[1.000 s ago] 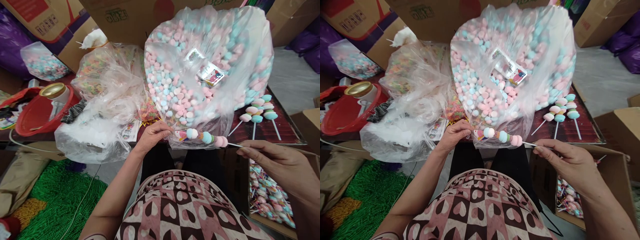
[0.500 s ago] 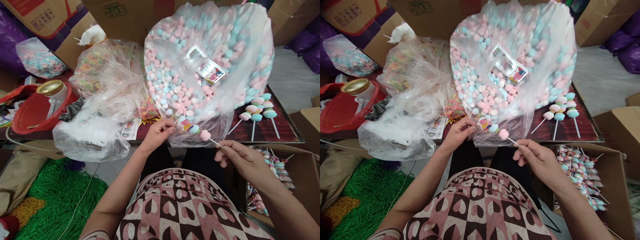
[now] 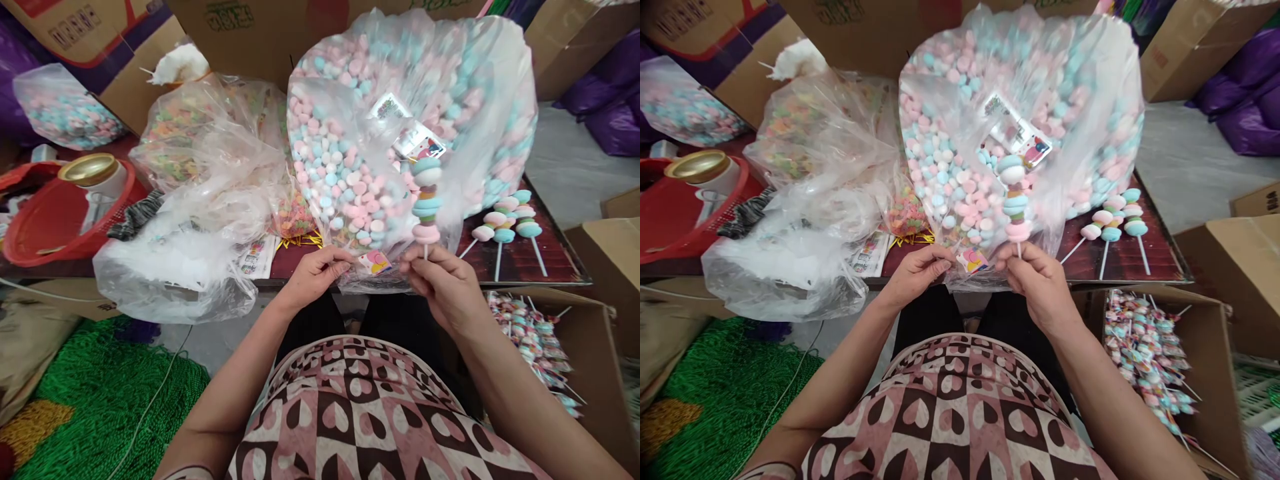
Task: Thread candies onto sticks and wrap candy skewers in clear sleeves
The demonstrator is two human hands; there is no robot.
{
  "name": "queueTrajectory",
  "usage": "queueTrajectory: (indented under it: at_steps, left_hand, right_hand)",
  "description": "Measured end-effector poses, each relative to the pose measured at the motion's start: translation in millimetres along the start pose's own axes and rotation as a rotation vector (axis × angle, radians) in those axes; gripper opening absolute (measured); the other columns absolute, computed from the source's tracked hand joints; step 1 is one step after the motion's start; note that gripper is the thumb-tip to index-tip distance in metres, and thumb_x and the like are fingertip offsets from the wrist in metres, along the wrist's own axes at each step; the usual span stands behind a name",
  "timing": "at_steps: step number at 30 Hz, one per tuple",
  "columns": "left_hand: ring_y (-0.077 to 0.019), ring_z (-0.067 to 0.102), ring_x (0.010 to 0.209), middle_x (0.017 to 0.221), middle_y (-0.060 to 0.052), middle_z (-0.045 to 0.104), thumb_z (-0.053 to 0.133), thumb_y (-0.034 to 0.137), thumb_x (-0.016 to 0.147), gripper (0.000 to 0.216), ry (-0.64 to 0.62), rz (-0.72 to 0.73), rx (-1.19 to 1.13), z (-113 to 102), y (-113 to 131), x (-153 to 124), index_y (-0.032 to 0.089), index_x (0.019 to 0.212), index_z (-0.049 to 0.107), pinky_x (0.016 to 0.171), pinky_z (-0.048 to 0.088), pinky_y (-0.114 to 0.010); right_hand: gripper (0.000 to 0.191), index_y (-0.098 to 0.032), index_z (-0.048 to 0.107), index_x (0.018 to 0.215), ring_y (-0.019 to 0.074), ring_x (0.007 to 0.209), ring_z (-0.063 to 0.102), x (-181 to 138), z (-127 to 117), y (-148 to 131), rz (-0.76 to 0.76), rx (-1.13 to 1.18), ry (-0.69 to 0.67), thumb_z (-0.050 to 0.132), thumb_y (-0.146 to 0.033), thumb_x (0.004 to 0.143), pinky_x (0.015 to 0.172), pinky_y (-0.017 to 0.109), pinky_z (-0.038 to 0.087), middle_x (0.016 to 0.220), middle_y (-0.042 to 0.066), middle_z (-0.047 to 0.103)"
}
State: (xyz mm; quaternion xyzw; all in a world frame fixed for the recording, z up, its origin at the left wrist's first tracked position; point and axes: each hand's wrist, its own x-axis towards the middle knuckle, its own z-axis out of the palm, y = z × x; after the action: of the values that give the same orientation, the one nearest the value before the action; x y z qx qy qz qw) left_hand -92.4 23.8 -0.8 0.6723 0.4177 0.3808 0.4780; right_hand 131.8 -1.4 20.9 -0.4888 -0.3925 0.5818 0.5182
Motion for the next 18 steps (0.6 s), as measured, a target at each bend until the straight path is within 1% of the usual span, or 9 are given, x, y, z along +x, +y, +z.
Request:
queueTrajectory:
  at_steps: [3,5,8,11,13,14,16,18]
  left_hand:
    - [-0.0152,0.064,0.09,0.095,-0.006,0.072,0.058,0.028,0.089,0.017,-0.023,0.084,0.037,-1,1,0,0.018,0.093,0.071,0.084,0.047,-0.027]
    - [-0.0156,0.065,0.089,0.095,-0.006,0.072,0.058,0.028,0.09,0.017,-0.022,0.108,0.048,-2,1,0,0.019,0.093,0.072,0.084,0.047,-0.027]
    - [-0.0155,0.064,0.085,0.09,-0.006,0.072,0.058,0.031,0.09,0.019,-0.015,0.125,0.067,-2,2,0,0.019,0.092,0.072,0.081,0.047,-0.027]
    - [-0.0156,0.063,0.082,0.087,-0.005,0.071,0.057,0.033,0.09,0.02,-0.047,0.156,0.092,0,4,1,0.019,0.09,0.072,0.079,0.046,-0.027]
    - [-0.0155,0.063,0.081,0.087,-0.005,0.071,0.057,0.033,0.091,0.021,-0.071,0.168,0.096,2,6,1,0.018,0.088,0.072,0.077,0.046,-0.027]
    - [-0.0153,0.063,0.08,0.087,-0.005,0.071,0.057,0.034,0.091,0.022,-0.075,0.167,0.096,3,7,2,0.018,0.088,0.071,0.077,0.046,-0.026]
    - [-0.0155,0.063,0.082,0.088,-0.006,0.071,0.057,0.033,0.091,0.021,-0.064,0.148,0.092,3,8,2,0.018,0.089,0.071,0.078,0.046,-0.026]
    - [-0.0157,0.063,0.084,0.091,-0.005,0.071,0.057,0.033,0.091,0.021,-0.041,0.098,0.084,3,9,1,0.017,0.092,0.07,0.079,0.046,-0.026]
  right_hand:
    - [0.02,-0.018,0.071,0.09,0.0044,0.042,0.028,5,10,0,0.035,-0.073,0.009,0.069,-0.032,0.076,0.04,0.022,0.017,0.057,-0.005,0.05]
    - [0.024,-0.017,0.072,0.091,0.0054,0.044,0.03,5,14,-1,0.058,-0.132,-0.012,0.071,-0.034,0.073,0.04,0.021,0.021,0.054,-0.007,0.047]
    - [0.025,-0.018,0.073,0.089,0.0094,0.052,0.045,5,16,-3,0.102,-0.168,-0.088,0.074,-0.033,0.069,0.047,0.022,0.035,0.058,-0.005,0.054]
    - [0.028,-0.02,0.073,0.086,0.0161,0.068,0.058,7,15,0,0.108,-0.163,-0.19,0.078,-0.035,0.064,0.061,0.027,0.047,0.064,-0.003,0.063]
    - [0.032,-0.021,0.074,0.084,0.0193,0.076,0.061,9,16,4,0.091,-0.18,-0.247,0.081,-0.039,0.059,0.069,0.031,0.049,0.072,0.0,0.068]
    - [0.032,-0.021,0.074,0.083,0.0197,0.077,0.061,10,16,6,0.083,-0.193,-0.26,0.081,-0.041,0.059,0.07,0.031,0.049,0.075,0.001,0.07]
    - [0.03,-0.02,0.074,0.081,0.0179,0.073,0.06,10,16,10,0.069,-0.213,-0.244,0.08,-0.043,0.061,0.069,0.03,0.049,0.076,0.001,0.07]
    - [0.027,-0.019,0.073,0.08,0.0142,0.066,0.057,9,15,14,0.054,-0.207,-0.2,0.077,-0.041,0.065,0.064,0.027,0.047,0.073,-0.001,0.068]
